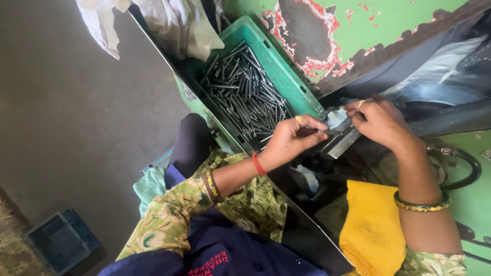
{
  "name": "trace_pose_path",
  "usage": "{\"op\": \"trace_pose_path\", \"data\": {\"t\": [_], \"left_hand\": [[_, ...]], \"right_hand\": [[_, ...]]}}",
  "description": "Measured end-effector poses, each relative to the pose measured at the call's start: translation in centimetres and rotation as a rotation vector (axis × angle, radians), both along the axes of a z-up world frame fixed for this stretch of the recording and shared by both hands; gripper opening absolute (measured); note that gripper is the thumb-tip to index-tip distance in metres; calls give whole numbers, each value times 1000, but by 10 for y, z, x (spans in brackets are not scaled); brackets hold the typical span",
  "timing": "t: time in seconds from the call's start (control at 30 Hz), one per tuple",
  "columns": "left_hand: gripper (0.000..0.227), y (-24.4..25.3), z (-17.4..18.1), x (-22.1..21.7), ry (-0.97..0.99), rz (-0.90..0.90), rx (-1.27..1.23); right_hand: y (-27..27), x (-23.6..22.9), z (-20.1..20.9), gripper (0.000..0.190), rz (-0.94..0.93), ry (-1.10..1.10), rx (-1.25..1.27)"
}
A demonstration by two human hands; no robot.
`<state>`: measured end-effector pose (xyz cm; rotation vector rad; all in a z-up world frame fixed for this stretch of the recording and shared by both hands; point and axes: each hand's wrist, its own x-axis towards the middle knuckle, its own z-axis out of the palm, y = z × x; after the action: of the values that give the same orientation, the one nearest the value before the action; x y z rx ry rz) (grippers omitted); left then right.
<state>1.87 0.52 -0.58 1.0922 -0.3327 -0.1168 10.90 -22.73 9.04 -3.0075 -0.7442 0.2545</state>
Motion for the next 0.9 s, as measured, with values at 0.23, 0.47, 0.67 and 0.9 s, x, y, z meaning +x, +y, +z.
{"op": "trace_pose_path", "data": {"t": [0.23, 0.47, 0.67, 0.9], "left_hand": [[31, -4, 10, -10, -88, -90, 220], [57, -1, 19, -10, -230, -13, 361], [70, -5, 20, 4, -231, -115, 279], [54, 18, -10, 42, -492, 200, 596]], "right_hand": [[1, -1, 0, 28, -103, 61, 117], [2, -9, 24, 44, 26, 141, 208], [33, -24, 16, 72, 16, 301, -221], [21, -19, 6, 60, -73, 270, -376]]}}
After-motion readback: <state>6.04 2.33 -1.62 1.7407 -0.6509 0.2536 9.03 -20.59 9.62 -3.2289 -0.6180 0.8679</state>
